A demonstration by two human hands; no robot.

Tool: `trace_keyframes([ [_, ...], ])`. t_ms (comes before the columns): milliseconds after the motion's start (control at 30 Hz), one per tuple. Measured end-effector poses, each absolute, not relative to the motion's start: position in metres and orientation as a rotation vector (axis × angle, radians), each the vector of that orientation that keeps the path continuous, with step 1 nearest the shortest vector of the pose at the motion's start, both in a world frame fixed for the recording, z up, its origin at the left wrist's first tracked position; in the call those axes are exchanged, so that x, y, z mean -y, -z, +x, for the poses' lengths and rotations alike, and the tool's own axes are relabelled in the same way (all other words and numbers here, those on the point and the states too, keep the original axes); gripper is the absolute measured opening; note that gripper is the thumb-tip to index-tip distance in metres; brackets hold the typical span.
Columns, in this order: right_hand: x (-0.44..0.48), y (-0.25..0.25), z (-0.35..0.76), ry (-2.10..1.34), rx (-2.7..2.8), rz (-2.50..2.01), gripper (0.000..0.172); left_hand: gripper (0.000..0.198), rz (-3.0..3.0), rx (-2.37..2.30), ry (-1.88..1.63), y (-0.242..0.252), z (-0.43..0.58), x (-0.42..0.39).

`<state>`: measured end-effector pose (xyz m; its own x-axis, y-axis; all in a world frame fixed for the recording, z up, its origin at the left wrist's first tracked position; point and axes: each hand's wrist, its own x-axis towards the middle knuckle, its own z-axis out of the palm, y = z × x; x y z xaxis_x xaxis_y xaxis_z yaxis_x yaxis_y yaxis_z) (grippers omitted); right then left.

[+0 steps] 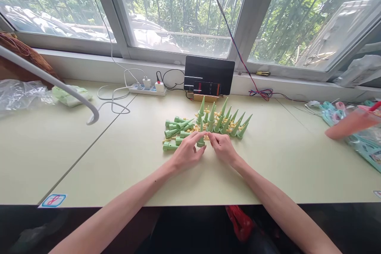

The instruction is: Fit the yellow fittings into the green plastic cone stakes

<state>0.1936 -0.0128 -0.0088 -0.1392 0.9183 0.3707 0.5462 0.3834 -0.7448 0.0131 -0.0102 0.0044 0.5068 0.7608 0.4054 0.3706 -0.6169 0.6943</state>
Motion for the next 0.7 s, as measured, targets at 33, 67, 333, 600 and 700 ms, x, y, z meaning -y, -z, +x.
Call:
trace_keyframes([
  [33,0.0129,0.0084,0.1934,-0.569,1.813,-1.281,0.05,0.046,2.226,-0.935,-0.96,-0.0044,0.013,0.0103],
  [67,0.0129,0.008,0.1932,-0.571,1.813,-1.287,0.05,0.046,2.23,-0.945,-0.958,-0.0044,0.013,0.0105],
  [333,0.0143,0.005,0.1925,-0.593,1.815,-1.258,0.046,0.043,2.227,-0.975,-0.988,-0.0043,0.014,0.0113],
  [600,0.0144,0.0054,0.1946,-0.632,1.842,-1.2,0.031,0.041,2.22,-1.022,-1.025,-0.0027,0.0139,0.0107],
  [700,0.0143,0.0045,0.1942,-0.609,1.836,-1.165,0.024,0.04,2.21,-1.048,-1.036,-0.0032,0.0137,0.0099],
])
